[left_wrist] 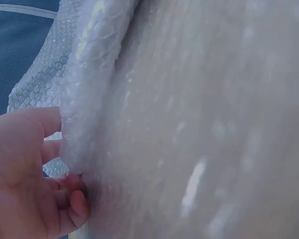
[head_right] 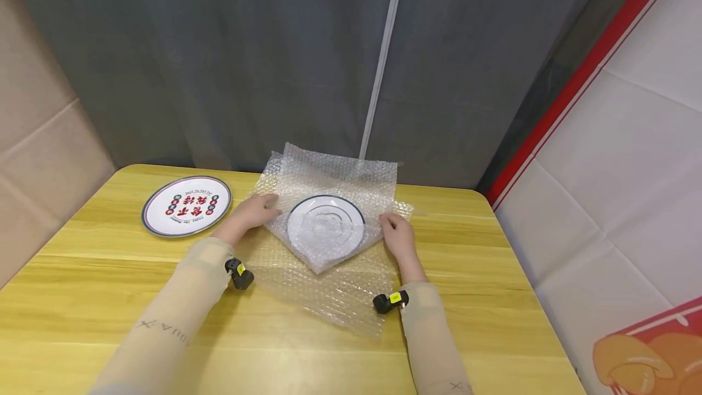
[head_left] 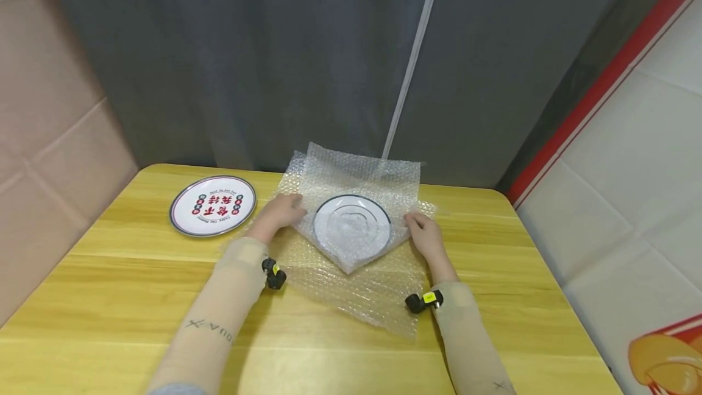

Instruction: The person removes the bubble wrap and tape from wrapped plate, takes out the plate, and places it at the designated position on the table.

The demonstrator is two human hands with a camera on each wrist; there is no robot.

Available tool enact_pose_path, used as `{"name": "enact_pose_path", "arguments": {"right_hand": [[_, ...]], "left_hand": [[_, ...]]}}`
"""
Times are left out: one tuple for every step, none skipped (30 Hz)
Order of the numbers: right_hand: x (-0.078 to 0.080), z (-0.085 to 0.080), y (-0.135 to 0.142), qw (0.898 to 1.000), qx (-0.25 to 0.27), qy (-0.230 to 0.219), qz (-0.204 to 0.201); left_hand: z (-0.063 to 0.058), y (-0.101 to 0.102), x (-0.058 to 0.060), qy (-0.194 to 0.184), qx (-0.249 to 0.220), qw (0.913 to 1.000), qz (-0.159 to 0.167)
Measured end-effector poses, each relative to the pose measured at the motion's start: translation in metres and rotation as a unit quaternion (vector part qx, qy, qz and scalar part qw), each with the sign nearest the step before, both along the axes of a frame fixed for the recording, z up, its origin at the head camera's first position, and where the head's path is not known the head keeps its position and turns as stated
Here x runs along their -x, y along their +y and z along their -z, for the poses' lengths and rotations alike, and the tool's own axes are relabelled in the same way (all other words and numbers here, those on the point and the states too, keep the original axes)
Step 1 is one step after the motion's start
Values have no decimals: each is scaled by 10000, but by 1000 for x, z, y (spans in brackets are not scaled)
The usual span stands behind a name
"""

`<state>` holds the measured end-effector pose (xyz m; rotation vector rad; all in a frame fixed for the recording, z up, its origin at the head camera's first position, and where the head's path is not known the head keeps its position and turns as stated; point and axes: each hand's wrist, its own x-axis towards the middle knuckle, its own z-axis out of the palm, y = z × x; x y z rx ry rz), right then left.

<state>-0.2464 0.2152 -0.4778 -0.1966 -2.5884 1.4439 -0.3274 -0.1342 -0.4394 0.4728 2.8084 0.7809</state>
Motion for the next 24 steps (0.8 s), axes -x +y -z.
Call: {"name": "enact_pose_path", "arguments": {"right_hand": [[0,0,0,10000,12,-15,31],[0,0,0,10000,6,-17,54],[0,0,0,10000,3,1,70],[0,-1,0,10000,-6,18,78],[0,-1,0,10000,-24,35,69],[0,-1,0,10000,-47,58,56],[-1,-2,0,9999,-81,72,37],[-1,-1,0,9999,-101,85,10],[-1,-1,0,9999,-125,92,-18],[-1,-1,0,9999,-142,91,-34],[-1,0,0,9998,-171,83,-60],[-1,0,1,9997,-201,81,-91],[0,1,1,9997,-215,65,-122],[0,1,2,9996,-225,56,-136],[0,1,2,9996,-243,48,-157],[0,2,3,9995,-258,40,-185],[0,2,4,9994,-281,27,-222],[1,2,4,9992,-292,28,-261],[1,2,5,9992,-290,28,-284],[1,2,5,9990,-314,35,-323],[1,2,6,9988,-324,37,-366],[0,2,6,9985,-354,53,-415],[0,1,7,9983,-364,59,-450],[0,1,8,9981,-367,64,-486]], "left_hand": [[0,-1,0,-30,-34,10000,25],[0,-1,0,-54,-61,10000,53],[1,-2,0,-57,-82,9999,95],[1,-3,1,-70,-117,9998,124],[1,-4,1,-94,-147,9997,147],[1,-4,1,-108,-178,9996,189],[1,-5,1,-121,-221,9994,233],[1,-6,1,-135,-262,9992,282],[1,-7,1,-150,-299,9989,327],[1,-8,1,-194,-354,9986,347],[0,-9,1,-204,-394,9982,398],[0,-10,1,-207,-445,9977,459],[-1,-11,1,-241,-505,9972,491],[-2,-12,1,-284,-559,9967,523],[-3,-13,0,-330,-623,9960,552],[-4,-14,0,-388,-694,9952,576],[-4,-15,0,-432,-746,9944,609],[-5,-16,0,-491,-795,9936,630],[-5,-17,-1,-556,-826,9930,634],[-5,-17,-1,-615,-836,9925,640],[-5,-18,0,-672,-835,9922,630],[-5,-19,0,-714,-828,9919,643],[-5,-20,0,-752,-818,9917,653],[-5,-20,0,-797,-817,9913,658]]}}
